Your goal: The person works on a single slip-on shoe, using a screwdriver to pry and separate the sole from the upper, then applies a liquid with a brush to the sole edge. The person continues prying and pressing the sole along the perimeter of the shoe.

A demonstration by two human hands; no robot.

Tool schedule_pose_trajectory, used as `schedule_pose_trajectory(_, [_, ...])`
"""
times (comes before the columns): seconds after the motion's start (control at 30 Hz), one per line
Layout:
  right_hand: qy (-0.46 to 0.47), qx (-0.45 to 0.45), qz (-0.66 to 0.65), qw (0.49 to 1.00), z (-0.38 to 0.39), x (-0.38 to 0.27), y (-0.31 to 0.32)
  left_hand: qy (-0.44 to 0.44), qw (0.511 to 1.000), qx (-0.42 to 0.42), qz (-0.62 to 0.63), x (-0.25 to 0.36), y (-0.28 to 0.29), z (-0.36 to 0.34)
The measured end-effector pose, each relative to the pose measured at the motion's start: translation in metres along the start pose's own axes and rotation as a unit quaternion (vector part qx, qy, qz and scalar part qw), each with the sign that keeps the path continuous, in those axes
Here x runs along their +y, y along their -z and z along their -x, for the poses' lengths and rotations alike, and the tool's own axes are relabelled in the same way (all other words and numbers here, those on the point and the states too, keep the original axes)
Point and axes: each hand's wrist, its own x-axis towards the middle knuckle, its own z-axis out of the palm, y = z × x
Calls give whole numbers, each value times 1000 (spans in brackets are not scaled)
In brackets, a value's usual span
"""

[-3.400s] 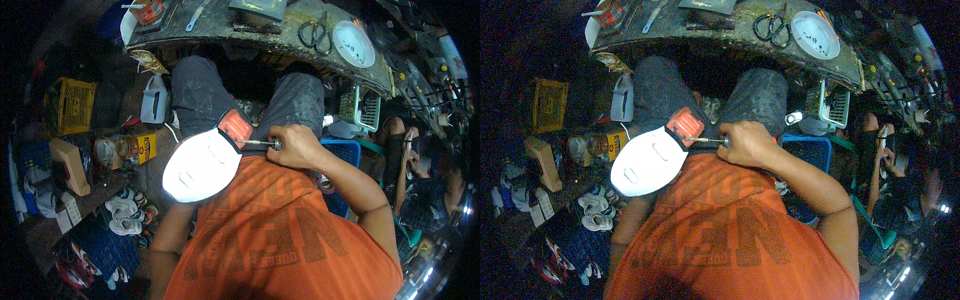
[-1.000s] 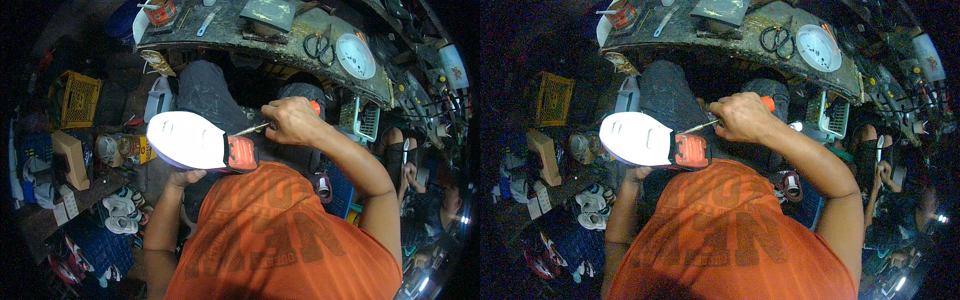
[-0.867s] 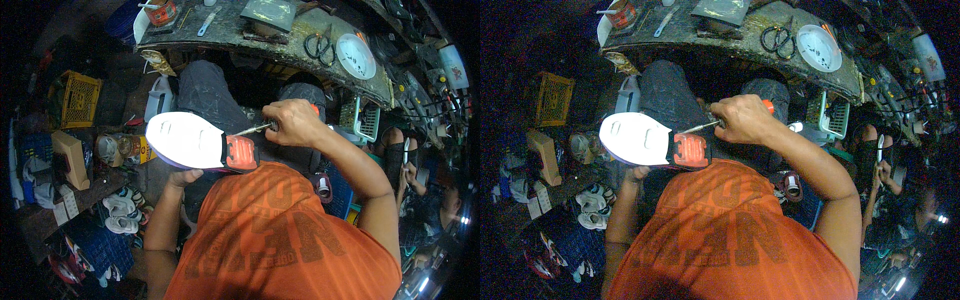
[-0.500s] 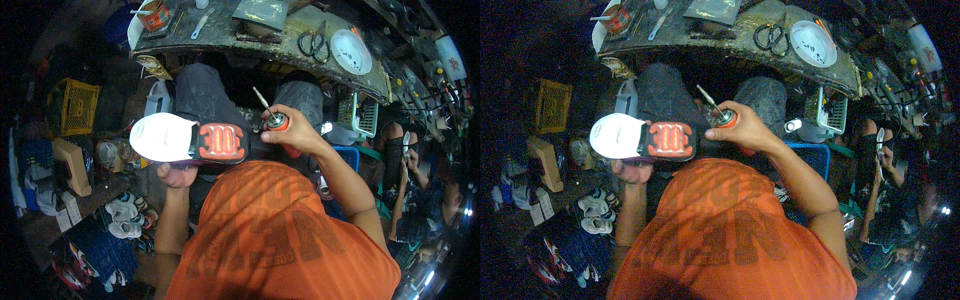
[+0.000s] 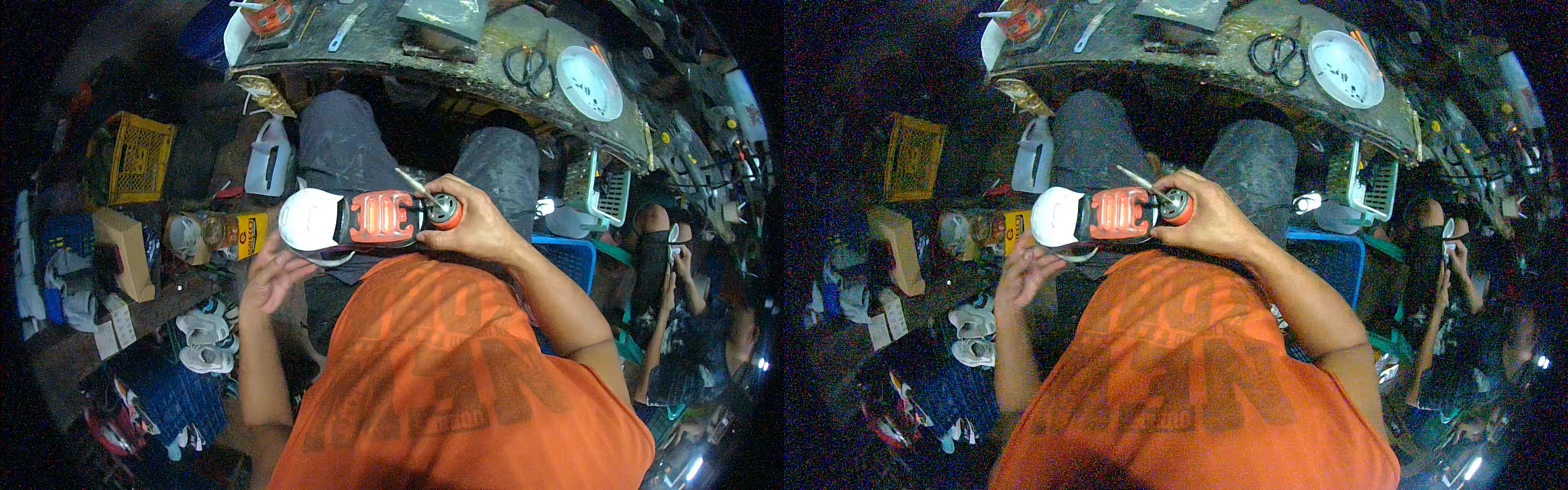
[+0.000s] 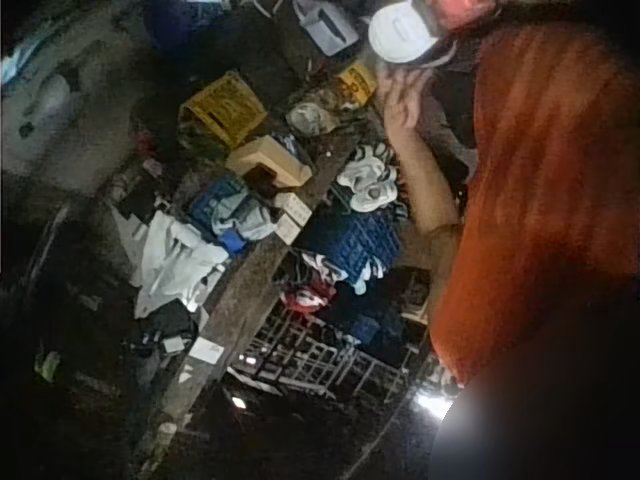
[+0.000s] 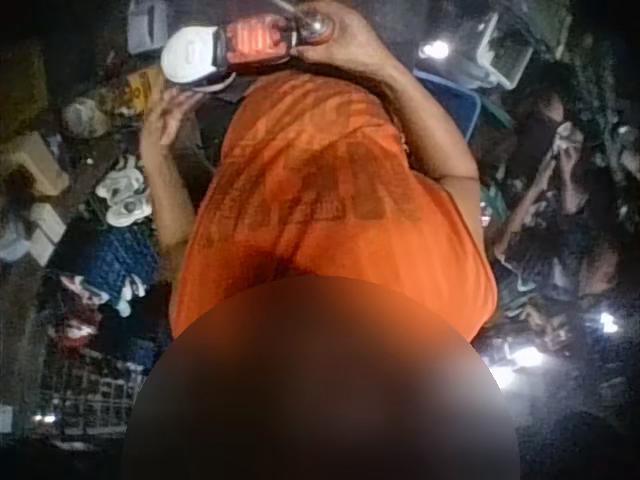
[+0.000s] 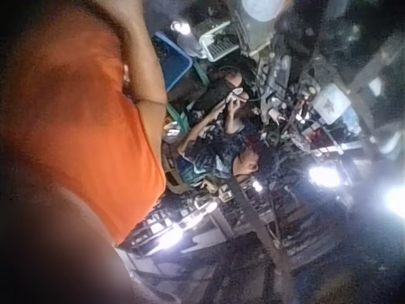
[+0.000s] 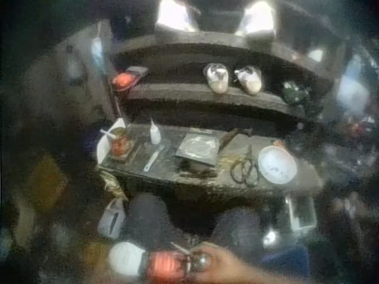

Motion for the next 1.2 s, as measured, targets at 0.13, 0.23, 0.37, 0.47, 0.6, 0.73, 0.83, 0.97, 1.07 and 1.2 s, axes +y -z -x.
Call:
schedule_pose_trajectory(0.13, [34, -8, 50, 998, -3, -2, -5, -93, 802, 352, -473, 46, 17, 18])
schedule_pose_trajectory(0.23, [53, -6, 69, 996, -5, -3, -8, -235, 752, 280, -548, 59, -23, 10])
schedule_pose_trajectory(0.37, [38, -3, 63, 997, -5, -5, -8, -369, 575, 25, -730, 39, -97, -18])
schedule_pose_trajectory(0.47, [28, 0, 59, 998, -2, -6, -6, -389, 617, -8, -684, 31, -131, -26])
schedule_pose_trajectory(0.6, [15, 6, 54, 998, 1, -4, -7, -362, 736, 102, -562, 25, -148, -26])
schedule_pose_trajectory(0.73, [30, 8, 62, 998, -1, -1, -8, -433, 705, 86, -555, 19, -145, -25])
schedule_pose_trajectory(0.83, [49, 13, 56, 997, -4, -1, -9, -432, 712, 57, -550, 17, -139, -21])
schedule_pose_trajectory(0.97, [35, 5, 51, 998, -3, -1, -8, -394, 743, 46, -539, 19, -138, -10])
schedule_pose_trajectory(1.07, [16, -2, 51, 999, -1, -2, -7, -406, 752, 112, -507, 21, -147, -11])
schedule_pose_trajectory(1.2, [22, 11, 54, 998, -1, -2, -10, -454, 703, 220, -501, 28, -156, -33])
